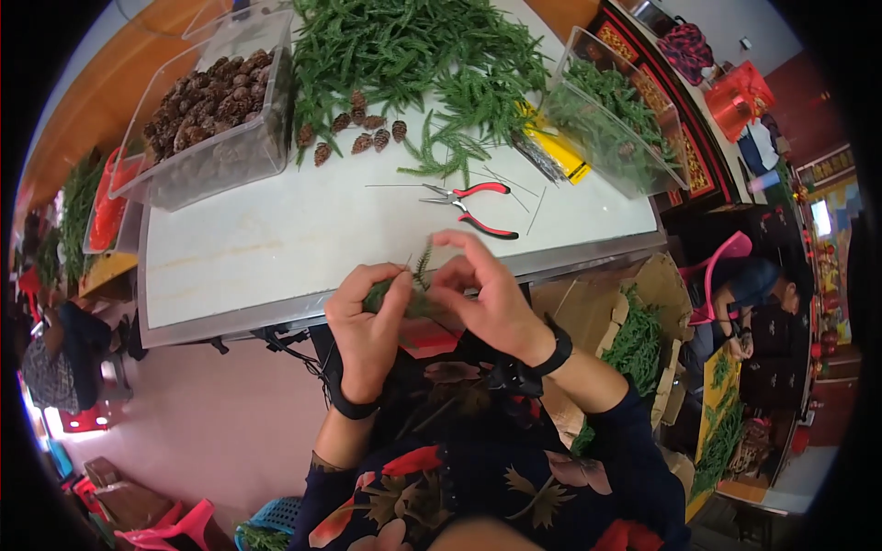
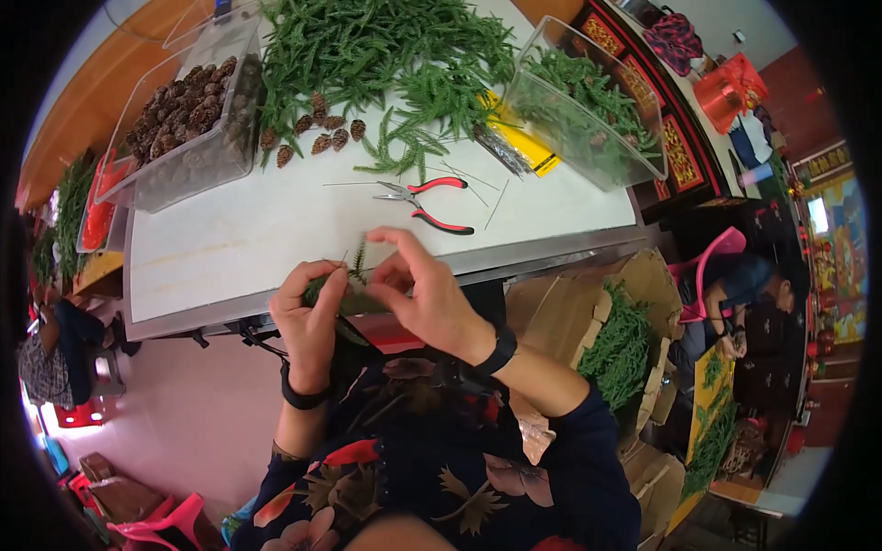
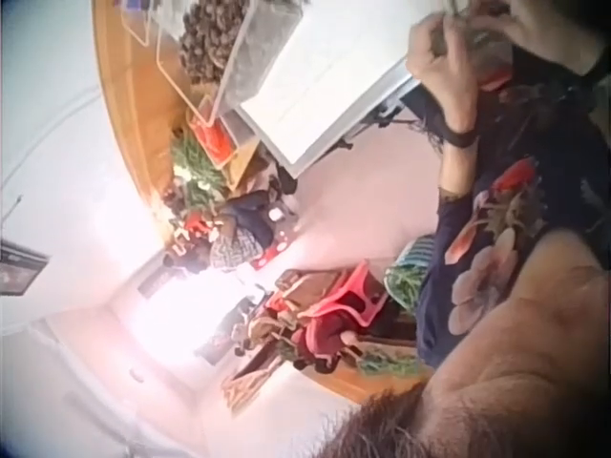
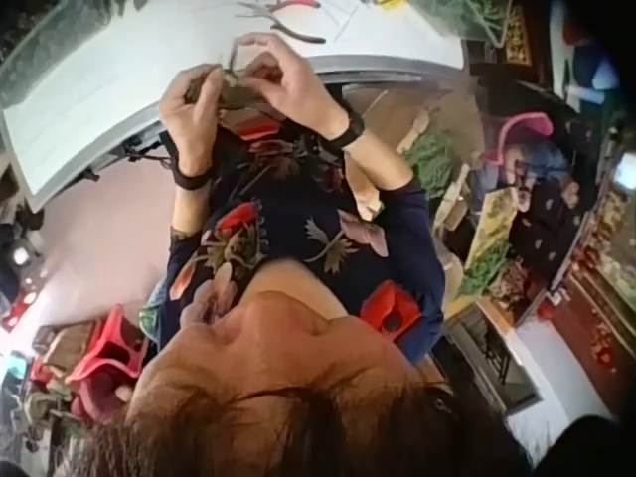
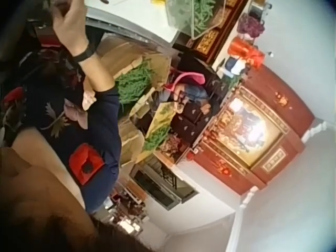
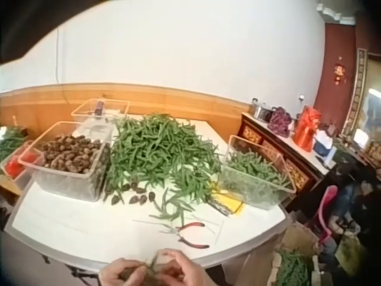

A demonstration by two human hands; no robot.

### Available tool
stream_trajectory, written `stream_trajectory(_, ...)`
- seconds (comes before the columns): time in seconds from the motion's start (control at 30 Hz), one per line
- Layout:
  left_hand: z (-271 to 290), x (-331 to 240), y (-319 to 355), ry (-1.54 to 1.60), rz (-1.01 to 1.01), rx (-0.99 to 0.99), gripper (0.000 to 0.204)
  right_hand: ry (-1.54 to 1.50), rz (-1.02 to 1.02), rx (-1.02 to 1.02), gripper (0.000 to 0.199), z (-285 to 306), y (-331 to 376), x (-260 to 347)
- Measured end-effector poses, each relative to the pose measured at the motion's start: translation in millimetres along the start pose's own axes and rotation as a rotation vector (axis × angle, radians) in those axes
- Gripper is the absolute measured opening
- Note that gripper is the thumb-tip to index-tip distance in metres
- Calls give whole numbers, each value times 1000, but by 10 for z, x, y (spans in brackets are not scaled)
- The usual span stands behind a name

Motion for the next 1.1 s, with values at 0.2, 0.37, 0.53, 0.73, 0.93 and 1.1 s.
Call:
stream_trajectory(0.2,295,161,100,72,41,-24,5,452,95,16,54,-26,-92,64)
stream_trajectory(0.37,466,280,157,163,103,-31,4,1149,282,-100,70,502,-539,-50)
stream_trajectory(0.53,688,268,191,355,177,-74,5,1113,79,37,73,598,-682,-267)
stream_trajectory(0.73,992,329,161,311,193,-85,3,1311,144,-26,67,457,-696,-219)
stream_trajectory(0.93,1190,376,114,258,186,-127,1,1350,91,-202,53,422,-745,-261)
stream_trajectory(1.1,1170,345,86,164,144,-140,5,1232,51,-304,42,444,-604,-145)
Point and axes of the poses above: each hand's wrist, its own y-axis away from the middle knuckle, its own z-axis out of the back of the hand, x = y × z, the point moved 10 cm from there along -y, towards the middle knuckle, and after that the axes turned 9 degrees about -z, right-handed, at the moved point
